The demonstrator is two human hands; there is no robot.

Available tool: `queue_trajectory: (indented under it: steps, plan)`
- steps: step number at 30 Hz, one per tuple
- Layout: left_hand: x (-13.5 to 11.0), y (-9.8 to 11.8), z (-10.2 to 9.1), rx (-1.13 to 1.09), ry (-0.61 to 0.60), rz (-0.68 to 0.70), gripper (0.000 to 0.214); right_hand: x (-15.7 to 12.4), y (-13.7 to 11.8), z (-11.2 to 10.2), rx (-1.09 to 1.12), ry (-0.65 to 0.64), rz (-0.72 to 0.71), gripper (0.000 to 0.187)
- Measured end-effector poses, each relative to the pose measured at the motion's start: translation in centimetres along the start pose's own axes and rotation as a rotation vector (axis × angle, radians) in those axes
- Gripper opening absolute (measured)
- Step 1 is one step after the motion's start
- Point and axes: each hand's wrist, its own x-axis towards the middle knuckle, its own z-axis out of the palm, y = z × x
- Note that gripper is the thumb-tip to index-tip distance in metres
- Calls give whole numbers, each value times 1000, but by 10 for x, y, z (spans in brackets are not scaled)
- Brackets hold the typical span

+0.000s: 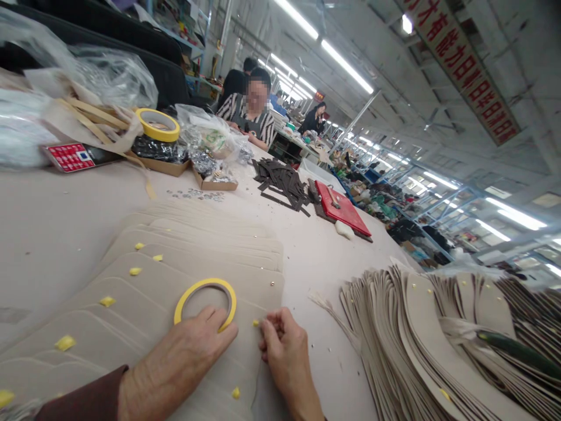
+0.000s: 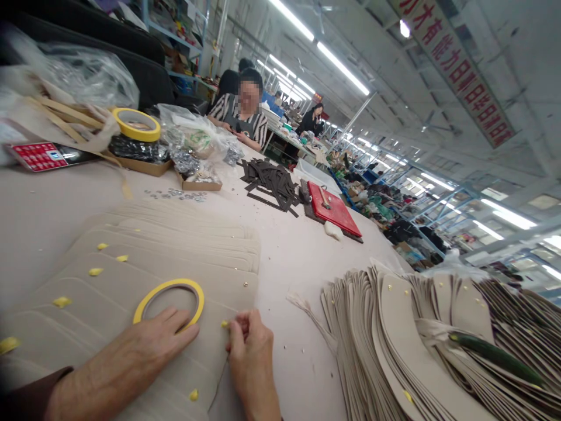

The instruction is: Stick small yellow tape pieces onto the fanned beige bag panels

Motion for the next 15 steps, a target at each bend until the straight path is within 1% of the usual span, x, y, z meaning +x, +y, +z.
queue_trajectory:
  steps: [2, 4, 5, 6, 7, 9, 11, 13, 14, 15]
  plan:
    - [-1, 1, -2, -30, -8, -18, 43, -4, 4, -1, -24, -6, -115, 15]
    - [-1, 2, -4, -38, -26, -22, 44, -6, 7, 3, -162, 21, -280, 19]
    - [0, 2, -4, -34, -37, -21, 44, -6, 8, 6, -236, 35, -342, 20]
    - [1, 1, -5, -28, -44, -18, 44, -5, 8, 9, -294, 45, -373, 21]
    - [2, 0, -5, -24, -47, -15, 43, -3, 7, 12, -332, 52, -375, 21]
    - [3, -3, -6, -36, -23, -4, 40, 2, 3, 15, -353, 51, -330, 20]
    - [3, -7, -6, -55, 38, 37, 39, 6, -4, 13, -318, 35, -260, 18]
    - [2, -11, -9, -74, 145, 98, 39, 6, -12, 5, -270, -3, -176, 17]
    - [1, -13, -11, -89, 215, 130, 39, 5, -16, 0, -245, -55, -127, 16]
    - [0, -14, -13, -110, 298, 144, 39, 2, -20, -5, -216, -135, -78, 16]
